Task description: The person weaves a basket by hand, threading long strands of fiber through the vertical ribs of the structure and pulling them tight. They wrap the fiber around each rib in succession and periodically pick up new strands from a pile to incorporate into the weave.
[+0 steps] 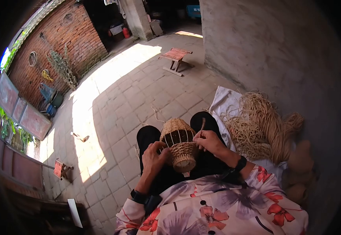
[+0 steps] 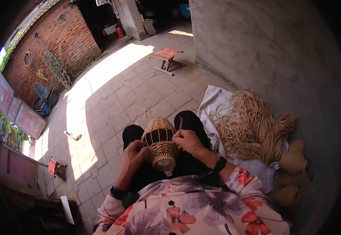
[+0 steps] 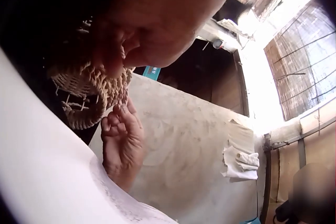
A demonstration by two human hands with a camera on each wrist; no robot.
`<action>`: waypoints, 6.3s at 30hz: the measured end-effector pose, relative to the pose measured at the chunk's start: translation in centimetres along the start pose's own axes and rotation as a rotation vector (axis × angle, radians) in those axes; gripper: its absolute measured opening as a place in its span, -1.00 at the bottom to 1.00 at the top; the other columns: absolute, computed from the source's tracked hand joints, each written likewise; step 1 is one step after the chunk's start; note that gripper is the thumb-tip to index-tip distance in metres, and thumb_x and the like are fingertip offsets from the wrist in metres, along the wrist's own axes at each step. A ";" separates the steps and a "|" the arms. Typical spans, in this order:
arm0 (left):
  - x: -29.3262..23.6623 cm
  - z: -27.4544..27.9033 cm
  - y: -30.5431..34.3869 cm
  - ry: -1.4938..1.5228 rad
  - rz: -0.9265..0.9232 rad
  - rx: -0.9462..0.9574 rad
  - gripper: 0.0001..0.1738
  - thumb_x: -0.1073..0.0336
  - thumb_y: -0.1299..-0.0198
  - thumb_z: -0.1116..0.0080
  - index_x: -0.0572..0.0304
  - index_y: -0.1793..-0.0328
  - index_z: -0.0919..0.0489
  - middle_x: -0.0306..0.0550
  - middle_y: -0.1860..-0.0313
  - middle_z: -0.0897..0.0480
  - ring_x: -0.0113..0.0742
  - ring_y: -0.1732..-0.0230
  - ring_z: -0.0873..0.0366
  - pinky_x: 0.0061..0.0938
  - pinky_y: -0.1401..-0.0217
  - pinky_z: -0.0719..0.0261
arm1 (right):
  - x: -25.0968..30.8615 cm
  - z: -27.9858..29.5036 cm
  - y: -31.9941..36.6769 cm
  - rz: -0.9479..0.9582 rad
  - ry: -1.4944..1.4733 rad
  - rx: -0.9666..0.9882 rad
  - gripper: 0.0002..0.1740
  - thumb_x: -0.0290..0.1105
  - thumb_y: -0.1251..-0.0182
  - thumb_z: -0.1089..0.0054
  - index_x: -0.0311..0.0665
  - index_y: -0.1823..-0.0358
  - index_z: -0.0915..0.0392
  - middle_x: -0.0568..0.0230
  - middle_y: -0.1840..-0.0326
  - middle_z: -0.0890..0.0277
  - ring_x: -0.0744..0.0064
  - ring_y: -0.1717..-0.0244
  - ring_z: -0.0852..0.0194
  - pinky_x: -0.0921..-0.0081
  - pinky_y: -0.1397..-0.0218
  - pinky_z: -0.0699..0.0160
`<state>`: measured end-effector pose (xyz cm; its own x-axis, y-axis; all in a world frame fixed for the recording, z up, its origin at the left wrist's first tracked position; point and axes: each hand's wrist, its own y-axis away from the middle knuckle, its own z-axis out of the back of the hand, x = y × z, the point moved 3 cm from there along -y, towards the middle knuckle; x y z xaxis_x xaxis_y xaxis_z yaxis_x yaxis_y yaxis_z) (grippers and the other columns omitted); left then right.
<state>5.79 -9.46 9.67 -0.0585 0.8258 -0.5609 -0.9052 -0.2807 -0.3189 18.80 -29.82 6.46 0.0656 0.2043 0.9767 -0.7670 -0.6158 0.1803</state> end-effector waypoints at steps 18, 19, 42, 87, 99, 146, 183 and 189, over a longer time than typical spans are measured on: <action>-2.4 -3.2 -4.5 0.671 0.330 0.428 -0.75 0.37 -0.10 -0.02 0.17 0.12 -0.64 -0.17 0.47 -0.61 -0.50 0.41 -0.57 -0.54 0.37 -0.52 | 0.3 -1.0 -3.7 0.172 0.495 -0.117 -0.84 -0.35 -0.01 -0.13 -0.21 0.35 -0.52 0.05 0.38 -0.59 0.02 0.28 -0.60 0.21 0.18 -0.53; -2.3 -3.2 -4.4 0.671 0.329 0.429 -0.75 0.37 -0.10 -0.02 0.17 0.12 -0.64 -0.17 0.47 -0.61 -0.50 0.41 -0.57 -0.54 0.37 -0.52 | -0.1 -1.4 -3.7 0.178 0.501 -0.123 -0.84 -0.38 -0.02 -0.09 -0.20 0.32 -0.50 0.03 0.37 -0.59 -0.03 0.25 -0.59 0.16 0.14 -0.52; -5.7 -1.6 -3.6 0.138 -0.006 0.109 -0.81 0.34 -0.09 -0.10 0.07 0.16 -0.61 0.01 0.36 -0.67 -0.06 0.34 -0.65 -0.26 0.25 -0.55 | -1.1 0.9 0.7 -0.001 -0.293 0.020 -0.88 -0.48 -0.22 -0.18 -0.36 0.25 -0.51 0.36 0.48 -0.50 0.63 0.54 -0.47 0.69 0.57 -0.42; -0.6 -2.5 -1.8 0.565 0.292 0.242 -0.77 0.31 -0.20 -0.11 0.29 0.12 -0.61 -0.25 0.36 -0.60 -0.56 0.32 -0.49 -0.65 0.23 -0.45 | 2.2 -0.9 0.0 0.181 0.008 0.095 -0.85 -0.57 -0.07 -0.17 -0.33 0.28 -0.50 0.24 0.38 -0.50 0.42 0.36 -0.50 0.45 0.25 -0.51; -5.9 -0.3 -3.9 0.141 -0.025 0.103 -0.84 0.40 -0.09 -0.14 0.20 0.20 -0.64 0.04 0.37 -0.67 -0.21 0.35 -0.65 -0.42 0.26 -0.54 | 1.4 0.5 2.0 0.630 0.443 -0.078 -0.89 -0.55 -0.07 -0.11 -0.30 0.36 -0.39 0.06 0.38 -0.46 -0.05 0.28 -0.50 0.15 0.24 -0.48; -7.1 -3.0 -5.0 -0.108 -0.237 0.280 -0.85 0.22 -0.06 -0.15 0.08 0.34 -0.64 0.01 0.45 -0.64 -0.01 0.37 -0.63 -0.25 0.33 -0.54 | -0.4 0.5 -4.0 0.432 0.270 -0.176 -0.84 -0.43 -0.18 -0.17 -0.34 0.25 -0.51 0.15 0.46 -0.59 0.45 0.41 -0.60 0.48 0.34 -0.53; -11.2 -5.3 -4.6 -0.378 -0.581 0.299 -0.87 0.27 0.14 -0.26 0.07 0.42 -0.63 -0.21 0.51 -0.52 -0.25 0.24 -0.44 -0.23 0.00 -0.19 | -3.2 5.7 2.2 0.166 -0.632 0.218 -0.74 -0.32 -0.43 0.03 -0.30 0.01 -0.49 0.34 0.39 -0.56 0.68 0.48 -0.48 0.71 0.42 -0.47; -9.6 -6.3 -5.2 -0.287 -0.536 0.346 -0.85 0.31 0.07 -0.17 0.19 0.50 -0.47 -0.13 0.49 -0.55 -0.21 0.23 -0.47 -0.20 -0.06 -0.22 | -23.0 13.8 3.5 -0.300 -0.725 -0.396 -0.71 -0.26 -0.31 -0.09 -0.30 0.06 -0.50 0.28 0.43 -0.54 0.59 0.54 -0.47 0.66 0.57 -0.39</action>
<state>13.72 -19.06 11.88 0.3681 0.9168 -0.1547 -0.9195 0.3341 -0.2073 23.46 -47.16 -13.73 0.5855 -0.3015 0.7525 -0.8090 -0.2765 0.5187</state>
